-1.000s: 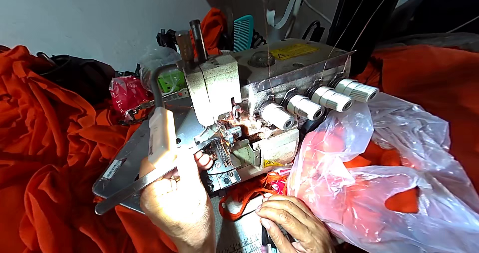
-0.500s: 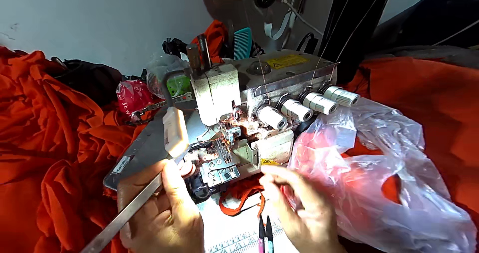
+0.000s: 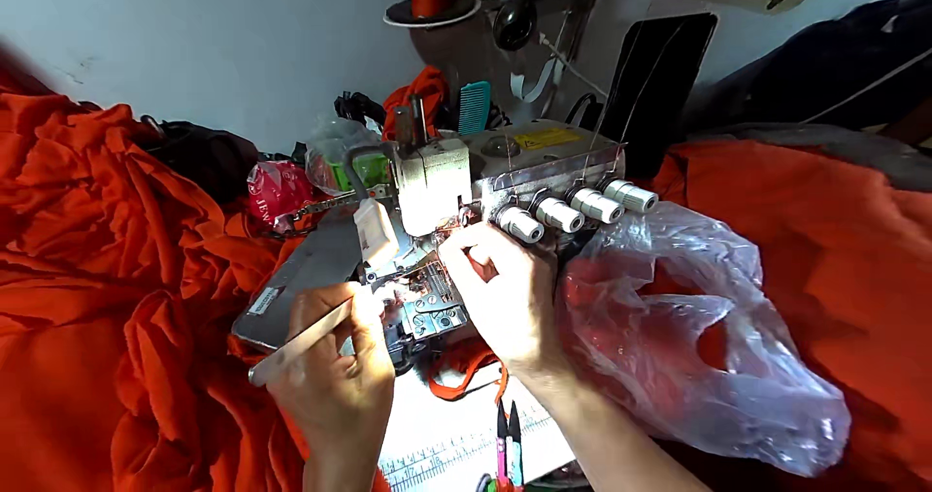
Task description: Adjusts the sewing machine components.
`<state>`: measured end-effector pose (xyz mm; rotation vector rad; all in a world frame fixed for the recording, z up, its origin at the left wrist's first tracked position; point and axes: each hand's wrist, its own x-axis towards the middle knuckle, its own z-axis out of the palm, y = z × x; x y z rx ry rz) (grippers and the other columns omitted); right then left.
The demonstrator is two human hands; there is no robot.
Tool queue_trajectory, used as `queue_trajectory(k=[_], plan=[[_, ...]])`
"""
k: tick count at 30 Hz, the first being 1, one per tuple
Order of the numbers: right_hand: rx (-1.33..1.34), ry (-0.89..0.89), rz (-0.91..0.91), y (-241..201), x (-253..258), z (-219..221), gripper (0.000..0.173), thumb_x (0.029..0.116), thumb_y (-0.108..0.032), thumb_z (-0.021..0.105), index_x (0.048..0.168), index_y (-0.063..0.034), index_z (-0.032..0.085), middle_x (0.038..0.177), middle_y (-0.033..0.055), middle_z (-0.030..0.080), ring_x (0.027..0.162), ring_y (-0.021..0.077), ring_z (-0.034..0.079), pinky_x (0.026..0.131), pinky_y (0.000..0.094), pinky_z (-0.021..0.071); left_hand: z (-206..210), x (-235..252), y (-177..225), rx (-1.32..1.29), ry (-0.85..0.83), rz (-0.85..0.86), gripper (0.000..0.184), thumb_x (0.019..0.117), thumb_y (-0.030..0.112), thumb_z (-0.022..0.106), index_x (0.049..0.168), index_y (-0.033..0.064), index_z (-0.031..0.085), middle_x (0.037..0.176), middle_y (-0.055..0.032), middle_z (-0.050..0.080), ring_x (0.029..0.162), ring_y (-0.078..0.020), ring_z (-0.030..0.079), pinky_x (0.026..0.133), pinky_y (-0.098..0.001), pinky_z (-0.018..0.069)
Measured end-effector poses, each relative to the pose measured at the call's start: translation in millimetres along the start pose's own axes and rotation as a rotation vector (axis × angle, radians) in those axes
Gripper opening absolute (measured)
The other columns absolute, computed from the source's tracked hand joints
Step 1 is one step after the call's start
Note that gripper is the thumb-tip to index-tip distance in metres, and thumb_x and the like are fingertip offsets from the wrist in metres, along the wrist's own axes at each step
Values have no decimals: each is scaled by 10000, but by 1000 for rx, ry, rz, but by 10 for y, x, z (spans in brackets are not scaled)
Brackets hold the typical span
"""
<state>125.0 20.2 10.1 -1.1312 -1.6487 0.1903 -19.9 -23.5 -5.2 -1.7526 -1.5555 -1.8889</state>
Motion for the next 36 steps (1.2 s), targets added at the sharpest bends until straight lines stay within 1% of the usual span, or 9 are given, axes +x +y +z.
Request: queue_trajectory(k=[6, 9, 15, 20, 24, 26, 28, 30, 36], plan=[[607, -271, 412, -42, 107, -270, 124, 987, -77, 603, 972, -87, 725, 710, -63, 587, 565, -21, 468, 529, 121, 385, -42, 142, -79, 86, -71, 26, 145, 986, 102, 584, 1009, -36, 623, 851, -45, 671, 742, 40, 663, 694, -132, 563], [710, -326, 414, -25, 115, -262, 202, 1004, -59, 538, 1077, -59, 726, 674, -65, 548, 561, -14, 468, 534, 124, 397, -85, 212, -152, 79, -100, 11, 175, 996, 122, 581, 1032, -45, 621, 869, -58, 667, 748, 23, 662, 690, -147, 567], [332, -262, 138, 65, 125, -130, 227, 1028, -122, 541, 1135, -50, 728, 754, -44, 624, 597, -32, 530, 568, 128, 452, -265, 382, -358, 216, -123, 6, 236, 1021, 167, 554, 1069, -59, 601, 860, -114, 664, 719, -80, 686, 667, -251, 588], [38, -172, -33, 82, 29, -181, 222, 980, -109, 612, 1166, -62, 724, 920, 41, 700, 713, 67, 611, 654, 219, 515, -348, 465, -507, 350, -172, 57, 243, 1034, 155, 524, 1064, -76, 593, 841, -190, 667, 688, -219, 685, 640, -380, 577], [45, -113, -54, 245, -231, -288, 198, 964, -142, 622, 1105, -56, 731, 1027, 33, 724, 863, 17, 661, 785, 158, 546, -330, 489, -529, 354, -225, 112, 231, 1017, 162, 538, 1028, -53, 621, 826, -172, 664, 671, -180, 648, 620, -323, 539], [32, -132, -34, 333, -447, -362, 230, 962, -169, 596, 1125, -93, 741, 980, -22, 708, 874, -17, 640, 800, 134, 530, -307, 485, -515, 323, -275, 141, 231, 1006, 148, 550, 1049, -54, 653, 939, -191, 668, 739, -186, 645, 660, -309, 539], [15, -171, 3, 439, -691, -418, 258, 961, -200, 569, 1116, -124, 761, 956, -33, 717, 856, -19, 648, 782, 140, 537, -262, 483, -448, 306, -362, 165, 248, 1002, 109, 533, 1112, -52, 686, 1194, -241, 649, 890, -276, 694, 737, -406, 587], [3, -228, 21, 530, -923, -443, 259, 951, -183, 567, 1088, -112, 775, 917, 13, 717, 821, 33, 653, 761, 161, 534, -147, 475, -337, 326, -452, 210, 249, 989, 61, 528, 1118, -26, 724, 1305, -235, 645, 1038, -360, 706, 817, -517, 586], [-56, -286, -120, 668, -1223, -315, 219, 979, -200, 561, 1026, -149, 769, 926, 16, 737, 906, 129, 686, 852, 249, 535, 227, 526, -264, 295, -831, 224, 297, 934, 162, 668, 1219, 152, 750, 1064, -118, 646, 996, -325, 627, 800, -538, 504]])
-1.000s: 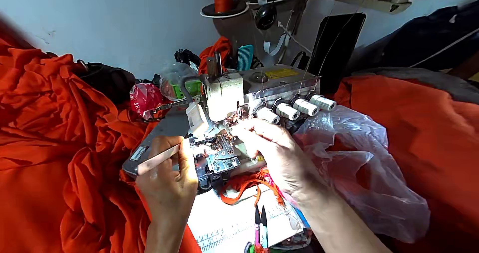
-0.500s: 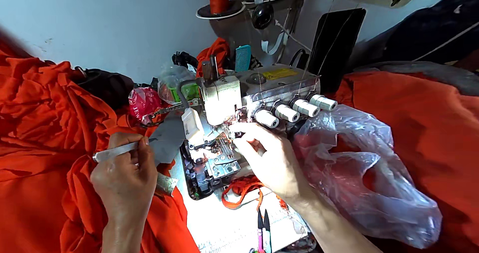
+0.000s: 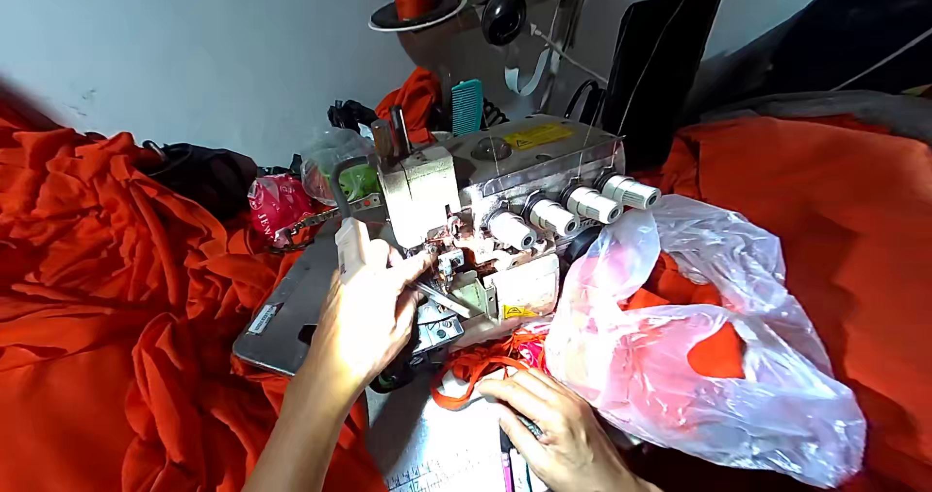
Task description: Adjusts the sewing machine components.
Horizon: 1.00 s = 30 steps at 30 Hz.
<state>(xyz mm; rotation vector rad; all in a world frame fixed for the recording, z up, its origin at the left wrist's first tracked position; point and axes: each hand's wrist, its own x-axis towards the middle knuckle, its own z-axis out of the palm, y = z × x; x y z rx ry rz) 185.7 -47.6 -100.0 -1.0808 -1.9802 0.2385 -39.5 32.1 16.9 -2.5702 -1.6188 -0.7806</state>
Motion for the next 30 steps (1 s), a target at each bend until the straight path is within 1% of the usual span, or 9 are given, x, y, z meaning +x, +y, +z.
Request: queue_trajectory(k=[5, 10, 13, 17, 21, 23, 25, 28, 30], plan=[[29, 36, 14, 10, -14, 1, 216, 980, -196, 561, 994, -130, 766, 907, 23, 737, 906, 123, 683, 861, 225, 525, -35, 64, 23, -174, -58, -72, 304, 931, 125, 650, 1221, 104, 738, 1065, -100, 620, 1006, -280, 593, 779, -496, 485], [31, 39, 21, 2, -20, 4, 227, 979, -212, 555, 989, -136, 769, 880, 25, 731, 877, 132, 680, 835, 232, 526, -11, 122, 40, -290, -13, -99, 84, 933, 107, 692, 971, 80, 761, 1045, -98, 608, 1007, -256, 572, 825, -463, 464], [43, 42, 5, 20, -21, 7, 223, 990, -210, 550, 992, -135, 761, 900, 23, 733, 896, 126, 680, 854, 226, 521, 46, 113, 56, -295, 60, -100, 25, 909, 95, 733, 905, 100, 757, 1013, -66, 619, 979, -206, 584, 820, -402, 476], [47, 26, 9, 13, -19, -13, 212, 986, -205, 558, 980, -134, 758, 867, 27, 719, 880, 136, 670, 855, 228, 512, 77, 45, 38, -17, 176, -11, 93, 928, 139, 674, 936, 127, 766, 947, -54, 646, 907, -235, 630, 760, -446, 503], [100, -97, 67, -24, 3, -115, 238, 1039, -193, 557, 1044, -86, 770, 984, 115, 755, 955, 255, 719, 934, 390, 541, -70, -75, 26, 191, 200, -24, 201, 964, 197, 579, 961, 108, 758, 1030, -124, 680, 1012, -352, 649, 846, -575, 483], [86, -71, 50, -9, -5, -96, 230, 1027, -196, 561, 1033, -105, 771, 968, 88, 754, 949, 213, 715, 932, 338, 536, -137, -155, -42, 270, 248, -15, 250, 981, 210, 548, 981, 75, 759, 1066, -183, 698, 1020, -415, 660, 840, -595, 481], [45, 12, 1, 23, -19, -27, 206, 985, -205, 570, 987, -138, 765, 867, 25, 717, 868, 134, 664, 852, 223, 510, -224, -228, -97, 315, 267, -25, 227, 975, 123, 548, 1006, 14, 745, 1124, -239, 682, 976, -459, 673, 786, -614, 513], [53, 30, -1, 35, -30, -4, 200, 980, -190, 573, 973, -135, 764, 860, 22, 713, 860, 126, 656, 831, 215, 507, -312, -307, -153, 309, 283, -59, 168, 947, 25, 584, 1017, -24, 729, 1171, -248, 638, 875, -431, 668, 686, -567, 530], [49, 27, -1, 36, -33, -1, 200, 976, -192, 573, 972, -137, 765, 858, 20, 716, 873, 127, 664, 851, 217, 510, -302, -350, -228, 270, 244, -86, 153, 950, 24, 594, 1012, -13, 730, 1150, -240, 638, 929, -441, 667, 748, -616, 528]])
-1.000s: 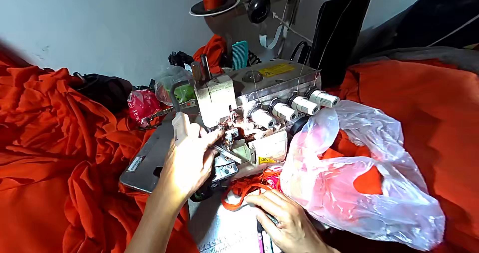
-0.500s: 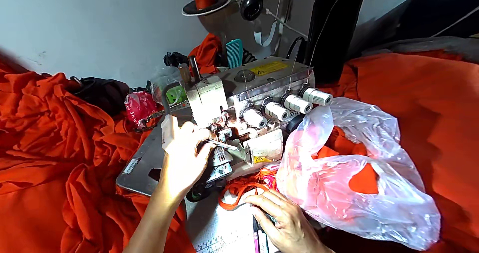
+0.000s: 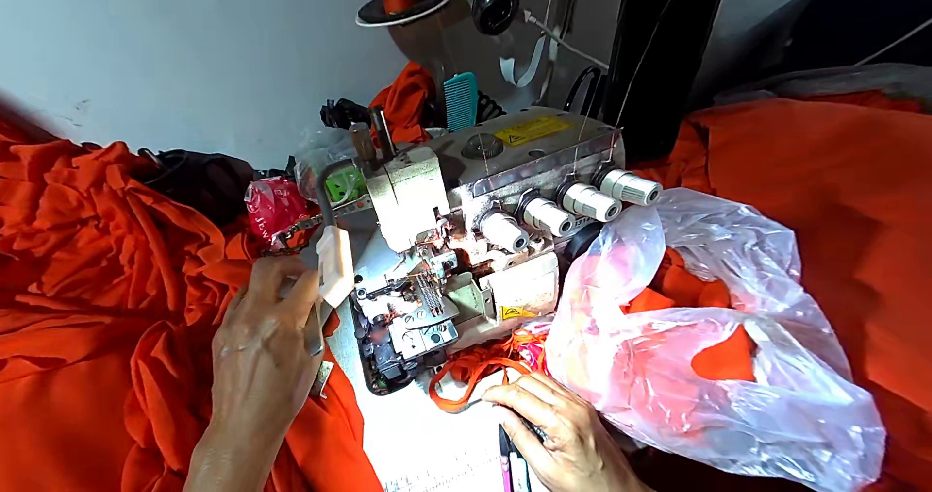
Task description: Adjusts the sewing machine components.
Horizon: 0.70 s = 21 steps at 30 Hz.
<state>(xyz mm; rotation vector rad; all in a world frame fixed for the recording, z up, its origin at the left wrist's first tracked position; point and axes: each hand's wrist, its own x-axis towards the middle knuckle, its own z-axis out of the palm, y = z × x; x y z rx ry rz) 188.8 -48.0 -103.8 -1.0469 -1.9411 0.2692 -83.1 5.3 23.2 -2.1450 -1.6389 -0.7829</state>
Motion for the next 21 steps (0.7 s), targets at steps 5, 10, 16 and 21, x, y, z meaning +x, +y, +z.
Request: queue_trajectory(k=[5, 10, 16, 21], plan=[[-14, 0, -7, 7, 2, 0, 217, 991, -215, 561, 968, -143, 765, 848, 19, 712, 864, 124, 662, 835, 217, 511, 19, 39, -171, -212, -119, -228, 72, 975, 42, 634, 1007, 16, 694, 1155, -207, 595, 983, -376, 629, 786, -589, 514], [1, 3, 5, 7, 8, 9, 217, 987, -209, 557, 968, -143, 763, 863, 13, 720, 870, 110, 664, 832, 211, 511, -63, 82, -146, -292, -123, -389, 105, 1017, 84, 606, 1036, 18, 686, 1139, -178, 601, 1013, -304, 607, 850, -516, 493], [12, -10, 12, -10, 19, -10, 221, 992, -209, 553, 988, -146, 765, 894, 12, 728, 892, 111, 670, 841, 222, 519, 86, -256, -79, -707, 37, -498, 234, 1050, 203, 487, 1126, 71, 665, 1086, -5, 655, 933, -88, 676, 804, -290, 586], [19, 0, 17, -8, 20, 2, 213, 989, -206, 562, 979, -142, 765, 882, 17, 728, 878, 116, 677, 840, 224, 523, 269, -252, -120, -936, 371, -668, 312, 1105, 232, 372, 1304, 61, 542, 1226, 46, 612, 1080, -36, 616, 951, -282, 526]])
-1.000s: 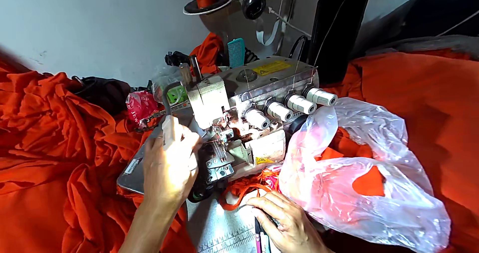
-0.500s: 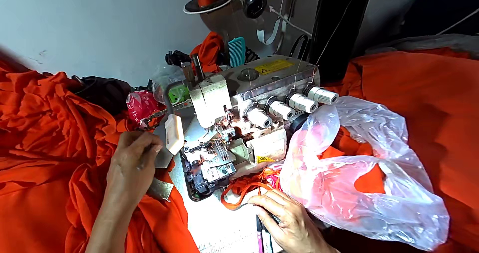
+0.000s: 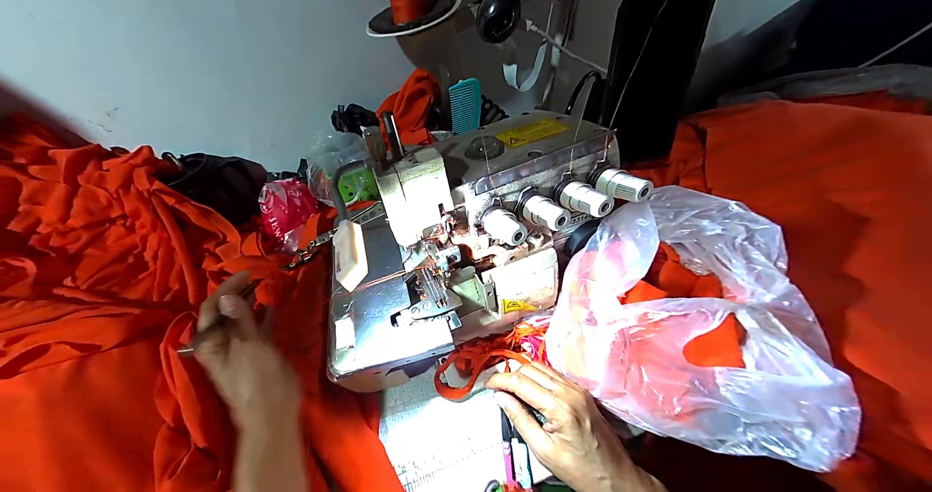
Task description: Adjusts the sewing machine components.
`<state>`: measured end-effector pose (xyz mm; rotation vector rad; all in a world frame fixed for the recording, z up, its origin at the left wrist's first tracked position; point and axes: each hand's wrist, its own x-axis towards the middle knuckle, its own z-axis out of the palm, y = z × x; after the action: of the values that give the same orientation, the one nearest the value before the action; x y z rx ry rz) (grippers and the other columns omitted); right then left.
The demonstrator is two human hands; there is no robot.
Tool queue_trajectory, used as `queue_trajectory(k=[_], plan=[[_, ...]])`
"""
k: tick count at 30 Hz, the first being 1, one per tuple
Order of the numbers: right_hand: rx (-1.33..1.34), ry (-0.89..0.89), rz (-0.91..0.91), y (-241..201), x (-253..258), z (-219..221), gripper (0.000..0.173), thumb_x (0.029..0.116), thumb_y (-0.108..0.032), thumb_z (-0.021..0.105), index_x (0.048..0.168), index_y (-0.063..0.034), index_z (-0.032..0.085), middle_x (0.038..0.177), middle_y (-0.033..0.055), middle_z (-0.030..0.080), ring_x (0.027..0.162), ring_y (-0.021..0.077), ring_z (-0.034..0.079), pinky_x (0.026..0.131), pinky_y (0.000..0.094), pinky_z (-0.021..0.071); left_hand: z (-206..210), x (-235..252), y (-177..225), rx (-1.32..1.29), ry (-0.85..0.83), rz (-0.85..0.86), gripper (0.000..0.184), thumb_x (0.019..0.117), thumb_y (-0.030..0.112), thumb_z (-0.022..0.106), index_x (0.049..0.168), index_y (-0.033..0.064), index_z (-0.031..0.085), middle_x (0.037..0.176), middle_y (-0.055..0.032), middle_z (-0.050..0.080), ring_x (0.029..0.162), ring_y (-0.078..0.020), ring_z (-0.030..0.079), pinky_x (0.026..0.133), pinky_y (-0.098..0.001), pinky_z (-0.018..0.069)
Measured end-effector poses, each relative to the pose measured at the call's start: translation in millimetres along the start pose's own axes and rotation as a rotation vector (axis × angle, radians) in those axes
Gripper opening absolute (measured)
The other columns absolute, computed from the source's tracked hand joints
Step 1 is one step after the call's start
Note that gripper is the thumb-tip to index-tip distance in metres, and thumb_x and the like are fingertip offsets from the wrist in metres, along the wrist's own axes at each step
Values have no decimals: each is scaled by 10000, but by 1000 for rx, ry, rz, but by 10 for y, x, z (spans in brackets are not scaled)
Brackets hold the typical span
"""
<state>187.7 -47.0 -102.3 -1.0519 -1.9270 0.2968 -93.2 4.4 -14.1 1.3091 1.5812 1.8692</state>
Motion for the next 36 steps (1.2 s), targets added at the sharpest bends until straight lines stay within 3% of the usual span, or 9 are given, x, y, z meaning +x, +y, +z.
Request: queue_trajectory(k=[4, 8, 11, 13, 18, 26, 31, 34, 36], plan=[[-24, 1, 25, -15, 13, 11, 233, 993, -221, 546, 990, -159, 771, 862, 11, 723, 832, 116, 665, 789, 224, 519, 476, -196, -18, -5, -54, 100, 366, 1085, 256, 459, 1289, 18, 648, 1430, -38, 555, 1244, -57, 549, 1023, -244, 471], [23, 110, 56, -57, 9, -11, 211, 972, -185, 575, 1004, -109, 769, 929, 42, 731, 903, 65, 674, 840, 153, 518, 418, -136, 82, 291, -267, 295, 317, 1054, 142, 479, 1263, 13, 679, 1473, -150, 549, 1360, -200, 526, 1108, -359, 446], [30, 262, 58, -115, 161, -42, 198, 938, -137, 589, 998, -65, 763, 1009, 68, 713, 1003, 51, 650, 910, 139, 501, 466, -119, 266, 560, -535, 378, 376, 1032, 136, 507, 1375, 70, 644, 1459, -102, 595, 1395, -314, 509, 1154, -599, 333], [-58, 341, 42, -147, 362, -29, 195, 933, -141, 601, 988, -81, 778, 1039, 73, 700, 1030, 99, 639, 916, 195, 501, 480, -133, 249, 593, -566, 406, 330, 1000, 108, 522, 1259, 42, 715, 1362, -109, 665, 1356, -352, 543, 1134, -676, 295], [-370, 384, -29, 5, 894, 135, 179, 913, -226, 685, 1011, -115, 786, 1117, 134, 686, 1001, 327, 623, 833, 465, 468, 455, -253, 196, 600, -371, 443, 336, 908, 104, 478, 1047, 15, 771, 1184, -123, 745, 1229, -317, 653, 1052, -570, 452], [-555, 347, -208, 240, 772, -165, 141, 933, -238, 613, 900, -131, 697, 1022, 111, 651, 1079, 348, 583, 992, 583, 331, 395, -289, 169, 622, -335, 482, 348, 887, 98, 477, 1042, 22, 779, 1181, -127, 749, 1211, -300, 670, 1018, -462, 512], [-394, 152, -77, 62, 190, -298, 149, 882, -237, 589, 933, -136, 686, 955, 36, 705, 1025, 202, 656, 1025, 388, 430, 424, -285, 102, 530, -295, 473, 353, 884, 91, 458, 1024, -3, 769, 1179, -156, 741, 1207, -293, 669, 1017, -442, 517], [54, -3, 99, -19, 200, -602, 221, 889, -259, 631, 1050, -129, 708, 1074, -21, 703, 1115, 88, 627, 1010, 291, 483, 426, -294, 69, 453, -260, 476, 320, 909, 69, 460, 1001, -65, 735, 1123, -189, 747, 1170, -282, 689, 1015, -413, 527], [380, -7, 224, -90, 338, -676, 235, 915, -250, 632, 1117, -140, 677, 1059, -68, 697, 1033, 19, 654, 901, 207, 558, 413, -274, 61, 442, -240, 507, 316, 923, 60, 453, 991, -76, 730, 1087, -191, 754, 1140, -271, 706, 1001, -388, 537]])
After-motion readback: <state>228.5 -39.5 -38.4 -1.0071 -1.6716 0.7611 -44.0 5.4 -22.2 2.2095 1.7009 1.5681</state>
